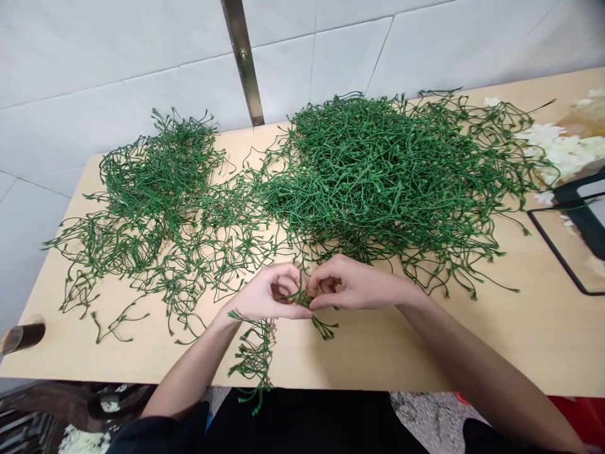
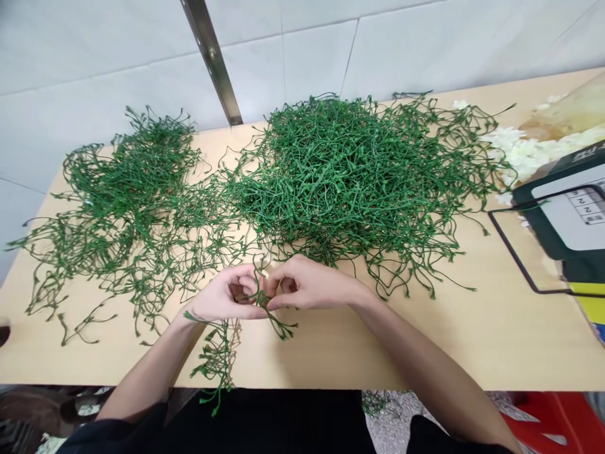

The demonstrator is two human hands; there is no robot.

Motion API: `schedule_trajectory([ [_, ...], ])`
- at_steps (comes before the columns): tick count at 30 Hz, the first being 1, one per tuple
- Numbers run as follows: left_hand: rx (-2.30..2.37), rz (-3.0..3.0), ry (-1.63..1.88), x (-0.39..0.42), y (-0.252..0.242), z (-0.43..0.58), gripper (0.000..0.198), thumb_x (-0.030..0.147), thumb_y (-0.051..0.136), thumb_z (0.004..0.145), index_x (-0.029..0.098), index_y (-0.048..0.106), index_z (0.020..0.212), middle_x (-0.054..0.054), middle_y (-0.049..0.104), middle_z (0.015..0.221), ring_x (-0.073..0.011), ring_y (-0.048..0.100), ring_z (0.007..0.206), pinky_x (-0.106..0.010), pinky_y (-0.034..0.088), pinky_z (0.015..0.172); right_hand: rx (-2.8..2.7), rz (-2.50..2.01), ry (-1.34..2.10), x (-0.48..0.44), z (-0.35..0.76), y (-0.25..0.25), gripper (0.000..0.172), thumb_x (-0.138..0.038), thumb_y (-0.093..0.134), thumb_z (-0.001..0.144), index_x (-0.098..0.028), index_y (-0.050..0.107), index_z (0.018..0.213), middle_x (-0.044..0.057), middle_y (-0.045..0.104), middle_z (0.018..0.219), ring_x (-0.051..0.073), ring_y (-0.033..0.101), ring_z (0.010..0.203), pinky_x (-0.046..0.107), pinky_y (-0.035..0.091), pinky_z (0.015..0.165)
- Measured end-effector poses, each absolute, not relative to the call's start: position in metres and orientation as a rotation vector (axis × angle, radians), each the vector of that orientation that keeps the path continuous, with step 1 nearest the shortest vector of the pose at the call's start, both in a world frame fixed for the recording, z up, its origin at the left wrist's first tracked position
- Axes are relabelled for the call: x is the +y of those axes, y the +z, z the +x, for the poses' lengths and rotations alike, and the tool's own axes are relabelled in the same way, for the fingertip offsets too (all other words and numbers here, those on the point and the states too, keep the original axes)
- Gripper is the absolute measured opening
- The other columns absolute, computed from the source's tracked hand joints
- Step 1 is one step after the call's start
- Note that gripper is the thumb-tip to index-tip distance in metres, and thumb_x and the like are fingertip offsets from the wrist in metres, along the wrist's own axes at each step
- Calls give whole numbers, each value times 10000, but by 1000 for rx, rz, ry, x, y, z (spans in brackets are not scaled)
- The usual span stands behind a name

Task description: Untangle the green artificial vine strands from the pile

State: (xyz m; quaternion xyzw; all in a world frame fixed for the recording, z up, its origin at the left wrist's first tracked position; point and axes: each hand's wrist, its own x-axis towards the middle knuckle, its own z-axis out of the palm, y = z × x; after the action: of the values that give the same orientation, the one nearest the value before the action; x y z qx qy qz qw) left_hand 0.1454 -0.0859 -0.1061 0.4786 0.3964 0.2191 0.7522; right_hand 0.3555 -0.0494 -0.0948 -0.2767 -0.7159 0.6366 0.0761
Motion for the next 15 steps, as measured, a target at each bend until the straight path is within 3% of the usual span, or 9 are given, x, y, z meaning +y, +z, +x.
schedule_trajectory([
  [3, 833, 1002, 456, -83, -110, 146, 427, 350, 849, 636, 142, 526, 821, 72, 551, 568, -40, 446, 506, -173, 340, 496, -2044, -854, 2013, -51, 355, -91, 150, -289, 640, 833, -152, 596, 786, -55, 533, 535, 77, 504, 456, 199, 378, 477],
  [7, 800, 1020, 317, -82, -113, 145, 451, 485, 803, 673, 118, 575, 802, 35, 588, 588, -49, 479, 498, -175, 340, 472, -2089, -824, 1963, -53, 353, -85, 115, -232, 598, 848, -159, 560, 767, -11, 617, 630, 95, 566, 569, 205, 413, 544],
  [15, 785, 1154, 232, -81, -104, 139, 470, 573, 659, 795, 104, 670, 766, 50, 481, 446, -44, 402, 337, -174, 314, 352, -2318, -839, 1699, -53, 349, -83, 164, -278, 592, 889, -136, 620, 812, -59, 445, 577, 67, 339, 511, 208, 256, 480],
])
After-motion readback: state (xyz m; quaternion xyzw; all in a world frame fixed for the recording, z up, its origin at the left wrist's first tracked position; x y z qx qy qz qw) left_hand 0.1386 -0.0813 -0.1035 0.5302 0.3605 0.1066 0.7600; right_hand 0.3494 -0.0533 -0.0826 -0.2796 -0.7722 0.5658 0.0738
